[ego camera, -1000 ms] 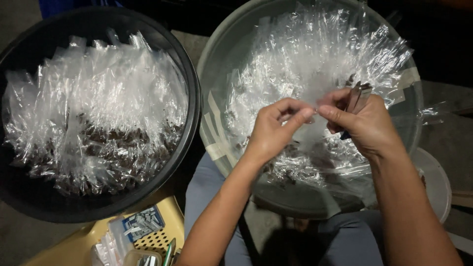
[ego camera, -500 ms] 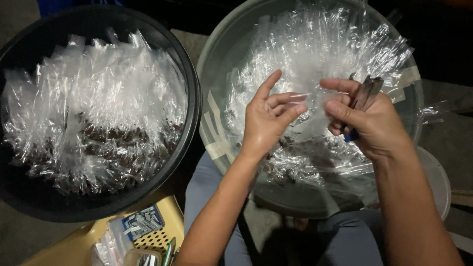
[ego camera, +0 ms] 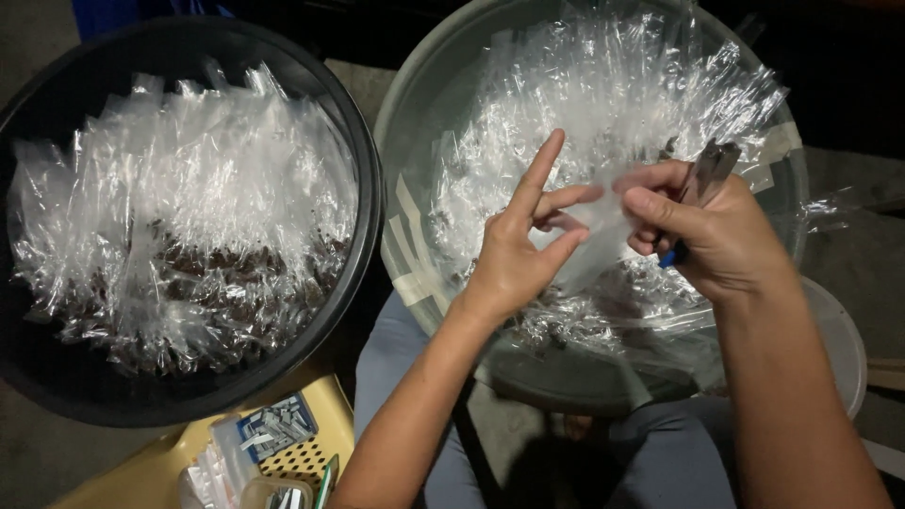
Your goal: Sealing small plastic bags containing snacks using a handheld heat sealer
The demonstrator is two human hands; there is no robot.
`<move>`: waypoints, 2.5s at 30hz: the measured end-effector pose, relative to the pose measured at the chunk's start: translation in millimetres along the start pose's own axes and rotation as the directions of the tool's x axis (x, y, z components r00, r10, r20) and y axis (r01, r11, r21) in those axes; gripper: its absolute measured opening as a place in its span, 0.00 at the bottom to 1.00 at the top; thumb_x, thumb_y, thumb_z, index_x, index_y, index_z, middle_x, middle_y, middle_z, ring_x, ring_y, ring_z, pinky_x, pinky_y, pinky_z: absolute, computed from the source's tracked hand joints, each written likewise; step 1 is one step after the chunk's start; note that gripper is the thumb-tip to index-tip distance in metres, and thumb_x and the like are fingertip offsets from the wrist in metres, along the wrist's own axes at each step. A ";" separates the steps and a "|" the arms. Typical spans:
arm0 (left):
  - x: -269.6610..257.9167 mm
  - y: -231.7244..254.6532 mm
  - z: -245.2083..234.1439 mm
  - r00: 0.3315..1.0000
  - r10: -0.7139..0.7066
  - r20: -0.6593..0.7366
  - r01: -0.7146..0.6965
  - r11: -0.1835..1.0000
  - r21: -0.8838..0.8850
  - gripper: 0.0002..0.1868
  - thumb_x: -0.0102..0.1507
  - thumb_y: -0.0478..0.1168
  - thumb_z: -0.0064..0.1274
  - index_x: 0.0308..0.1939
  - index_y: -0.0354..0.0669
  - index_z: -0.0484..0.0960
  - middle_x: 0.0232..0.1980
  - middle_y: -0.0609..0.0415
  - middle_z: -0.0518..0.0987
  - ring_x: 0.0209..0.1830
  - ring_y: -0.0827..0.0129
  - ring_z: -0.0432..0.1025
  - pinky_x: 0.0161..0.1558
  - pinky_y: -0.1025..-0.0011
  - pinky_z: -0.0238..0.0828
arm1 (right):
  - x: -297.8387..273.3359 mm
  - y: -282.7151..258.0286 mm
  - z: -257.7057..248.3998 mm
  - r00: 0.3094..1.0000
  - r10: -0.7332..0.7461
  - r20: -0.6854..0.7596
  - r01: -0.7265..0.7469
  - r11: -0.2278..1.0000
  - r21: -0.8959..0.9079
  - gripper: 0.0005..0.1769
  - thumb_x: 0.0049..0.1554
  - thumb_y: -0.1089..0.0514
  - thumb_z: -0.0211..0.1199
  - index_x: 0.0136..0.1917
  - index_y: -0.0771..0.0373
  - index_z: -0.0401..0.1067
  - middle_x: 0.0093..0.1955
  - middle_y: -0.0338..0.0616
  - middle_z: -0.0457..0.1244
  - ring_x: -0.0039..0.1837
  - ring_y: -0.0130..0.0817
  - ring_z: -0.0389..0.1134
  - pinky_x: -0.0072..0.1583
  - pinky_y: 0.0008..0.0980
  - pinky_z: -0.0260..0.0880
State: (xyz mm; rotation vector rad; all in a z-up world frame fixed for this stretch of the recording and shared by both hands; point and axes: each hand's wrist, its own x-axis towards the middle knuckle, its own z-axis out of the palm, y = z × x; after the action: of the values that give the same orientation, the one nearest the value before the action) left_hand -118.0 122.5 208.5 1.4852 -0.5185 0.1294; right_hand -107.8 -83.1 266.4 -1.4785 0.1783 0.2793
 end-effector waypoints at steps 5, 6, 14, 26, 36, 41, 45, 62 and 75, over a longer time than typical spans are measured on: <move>1.7 8.2 -18.6 0.962 -0.107 0.253 0.140 0.983 -0.115 0.37 0.67 0.34 0.49 0.78 0.50 0.52 0.74 0.46 0.69 0.82 0.57 0.57 0.77 0.55 0.56 | 1.6 7.0 -0.2 0.996 -0.072 -0.045 0.070 0.996 -0.059 0.06 0.54 0.63 0.72 0.44 0.62 0.75 0.41 0.40 0.68 0.36 0.29 0.67 0.39 0.24 0.72; 2.8 0.4 -16.6 0.962 -0.108 0.252 0.140 0.984 -0.114 0.37 0.67 0.34 0.49 0.78 0.50 0.52 0.74 0.46 0.69 0.82 0.57 0.57 0.77 0.55 0.56 | -3.1 -0.7 7.9 0.996 -0.072 -0.044 0.070 0.996 -0.057 0.06 0.54 0.63 0.72 0.44 0.62 0.75 0.41 0.40 0.68 0.36 0.29 0.67 0.39 0.24 0.72; -11.4 -25.3 26.9 0.893 -0.352 0.279 0.415 0.884 -0.213 0.21 0.75 0.52 0.32 0.45 0.42 0.75 0.30 0.57 0.75 0.25 0.74 0.72 0.31 0.77 0.76 | 6.4 11.2 2.9 0.965 -0.256 -0.052 0.238 0.943 -0.234 0.07 0.56 0.60 0.73 0.44 0.60 0.75 0.40 0.39 0.67 0.33 0.24 0.62 0.34 0.22 0.63; -9.6 -6.8 18.4 0.912 -0.409 0.040 0.380 0.875 0.299 0.25 0.75 0.54 0.31 0.44 0.44 0.81 0.23 0.51 0.81 0.29 0.53 0.81 0.38 0.56 0.78 | 30.9 62.6 20.9 0.995 0.090 -0.048 -0.042 0.793 0.608 0.18 0.64 0.54 0.61 0.64 0.63 0.73 0.58 0.47 0.71 0.54 0.44 0.74 0.56 0.43 0.78; -36.0 -1.9 25.9 0.904 -0.391 0.173 0.382 0.920 0.087 0.17 0.74 0.47 0.36 0.37 0.45 0.76 0.18 0.56 0.74 0.21 0.63 0.74 0.31 0.66 0.73 | 61.4 57.5 29.7 0.847 -0.100 -0.522 0.251 0.941 0.227 0.31 0.58 0.39 0.73 0.31 0.62 0.65 0.23 0.46 0.57 0.23 0.40 0.65 0.28 0.40 0.72; -76.1 -18.4 1.6 0.760 -0.555 0.338 0.508 0.832 0.224 0.17 0.66 0.53 0.36 0.38 0.52 0.78 0.32 0.57 0.76 0.33 0.67 0.69 0.38 0.66 0.62 | 86.7 68.6 -29.1 0.865 0.049 -0.500 0.243 0.830 0.502 0.24 0.59 0.42 0.72 0.32 0.51 0.63 0.23 0.34 0.51 0.26 0.30 0.54 0.33 0.35 0.58; -93.5 -22.8 -90.7 0.859 -0.443 0.256 0.458 0.889 0.004 0.14 0.70 0.50 0.47 0.52 0.52 0.83 0.58 0.58 0.82 0.58 0.68 0.75 0.65 0.68 0.66 | 132.3 120.3 -170.1 0.911 0.016 -0.413 0.211 0.841 0.498 0.27 0.54 0.28 0.69 0.28 0.45 0.66 0.27 0.35 0.63 0.37 0.34 0.70 0.49 0.39 0.75; -36.1 -133.8 -247.0 0.628 -0.600 -0.496 0.397 -0.301 0.867 0.52 0.67 0.76 0.21 0.81 0.42 0.41 0.82 0.36 0.45 0.80 0.39 0.41 0.72 0.38 0.36 | 74.2 60.3 -80.0 0.935 0.082 -0.344 0.020 0.959 0.283 0.24 0.64 0.28 0.58 0.42 0.47 0.68 0.38 0.30 0.59 0.35 0.21 0.56 0.41 0.24 0.55; 50.7 -251.2 -80.8 0.981 -0.149 -0.126 0.196 0.757 0.623 0.29 0.67 0.49 0.47 0.66 0.33 0.70 0.62 0.39 0.77 0.63 0.46 0.70 0.63 0.53 0.63 | 38.0 53.6 -98.9 0.953 0.048 -0.300 0.043 0.956 0.290 0.18 0.69 0.37 0.61 0.47 0.51 0.69 0.42 0.33 0.61 0.36 0.24 0.58 0.44 0.29 0.56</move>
State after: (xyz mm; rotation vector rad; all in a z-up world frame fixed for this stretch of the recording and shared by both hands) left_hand 45.9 163.8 -0.3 2.1812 -0.2799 0.2250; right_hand -82.0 -175.0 195.7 -1.2174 0.4519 0.0208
